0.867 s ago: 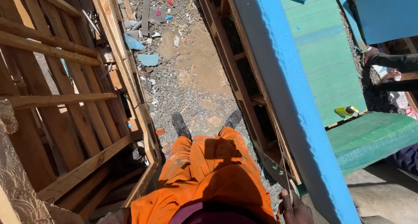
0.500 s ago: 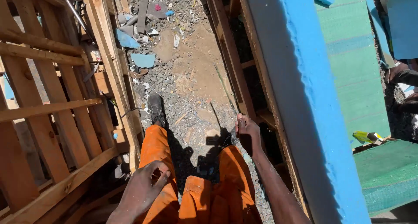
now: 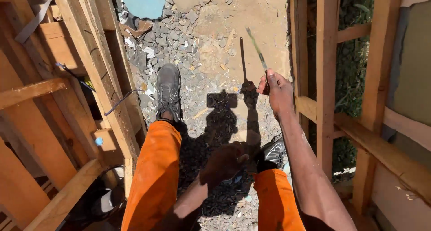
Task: Sharpening a metal rod and using it to cut blue upholstery foam into pieces.
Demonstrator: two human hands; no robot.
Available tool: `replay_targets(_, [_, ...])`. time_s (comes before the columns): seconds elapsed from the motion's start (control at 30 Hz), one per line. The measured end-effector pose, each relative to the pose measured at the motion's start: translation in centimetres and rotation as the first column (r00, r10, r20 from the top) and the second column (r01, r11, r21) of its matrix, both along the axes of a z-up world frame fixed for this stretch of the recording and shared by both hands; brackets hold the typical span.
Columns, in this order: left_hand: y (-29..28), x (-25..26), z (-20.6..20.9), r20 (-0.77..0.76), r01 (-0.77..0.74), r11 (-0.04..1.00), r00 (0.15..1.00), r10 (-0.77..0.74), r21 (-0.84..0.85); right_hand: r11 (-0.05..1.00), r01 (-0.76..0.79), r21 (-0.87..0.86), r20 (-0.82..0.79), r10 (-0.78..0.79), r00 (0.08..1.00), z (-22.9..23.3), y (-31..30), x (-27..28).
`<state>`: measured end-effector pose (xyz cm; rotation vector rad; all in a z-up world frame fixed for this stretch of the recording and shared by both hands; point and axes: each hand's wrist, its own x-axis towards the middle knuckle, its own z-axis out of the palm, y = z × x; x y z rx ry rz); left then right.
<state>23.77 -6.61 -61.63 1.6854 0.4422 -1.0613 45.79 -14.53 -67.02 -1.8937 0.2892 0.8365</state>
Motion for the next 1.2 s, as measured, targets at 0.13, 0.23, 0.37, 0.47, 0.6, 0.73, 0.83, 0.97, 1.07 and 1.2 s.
replay_targets(0.13, [0.9,0.4,-0.7,-0.079,-0.335,0.941,0.938,0.337,0.042,1.0,-0.003,-0.019,0.021,0.003,1.0,-2.8,2.2,0.4])
replay_targets(0.23, [1.1,-0.3,-1.1,-0.108,-0.327,0.943,0.937,0.331,0.055,1.0,-0.011,0.019,0.043,0.01,0.999,-4.4,3.2,1.0])
replay_targets(0.37, [0.4,-0.1,-1.8,-0.092,-0.359,0.932,0.927,0.362,0.056,0.999,-0.034,0.009,-0.005,0.034,0.999,-5.6,3.8,1.6])
replay_targets(0.47, [0.6,0.7,-1.7,-0.166,-0.389,0.921,0.907,0.387,0.021,0.998,0.006,0.065,0.037,-0.009,0.999,-6.0,4.6,2.5])
replay_targets(0.6, [0.6,1.4,-1.7,-0.186,-0.405,0.914,0.899,0.395,-0.012,0.999,0.007,0.036,0.036,-0.008,0.999,-6.7,4.7,3.2])
replay_targets(0.73, [0.4,1.8,-2.1,-0.186,-0.45,0.893,0.879,0.439,-0.018,1.0,0.0,0.009,0.045,-0.001,0.999,-8.1,4.6,4.1])
replay_targets(0.83, [1.5,3.2,-1.2,-0.201,-0.431,0.902,0.886,0.418,-0.022,1.0,0.012,0.025,0.02,-0.013,1.0,-8.8,4.4,4.2])
replay_targets(0.97, [2.3,4.2,-0.5,-0.201,-0.428,0.903,0.887,0.415,-0.025,0.995,0.075,0.063,0.035,-0.077,0.996,-8.5,4.5,4.5])
replay_targets(1.07, [2.3,4.5,-0.5,-0.172,-0.445,0.895,0.884,0.434,-0.033,0.998,0.07,0.01,0.029,-0.07,0.997,-8.8,3.7,4.7])
replay_targets(1.2, [2.0,4.4,-1.1,-0.195,-0.425,0.905,0.889,0.415,-0.015,0.996,0.076,0.046,-0.017,-0.076,0.997,-8.9,4.0,4.3])
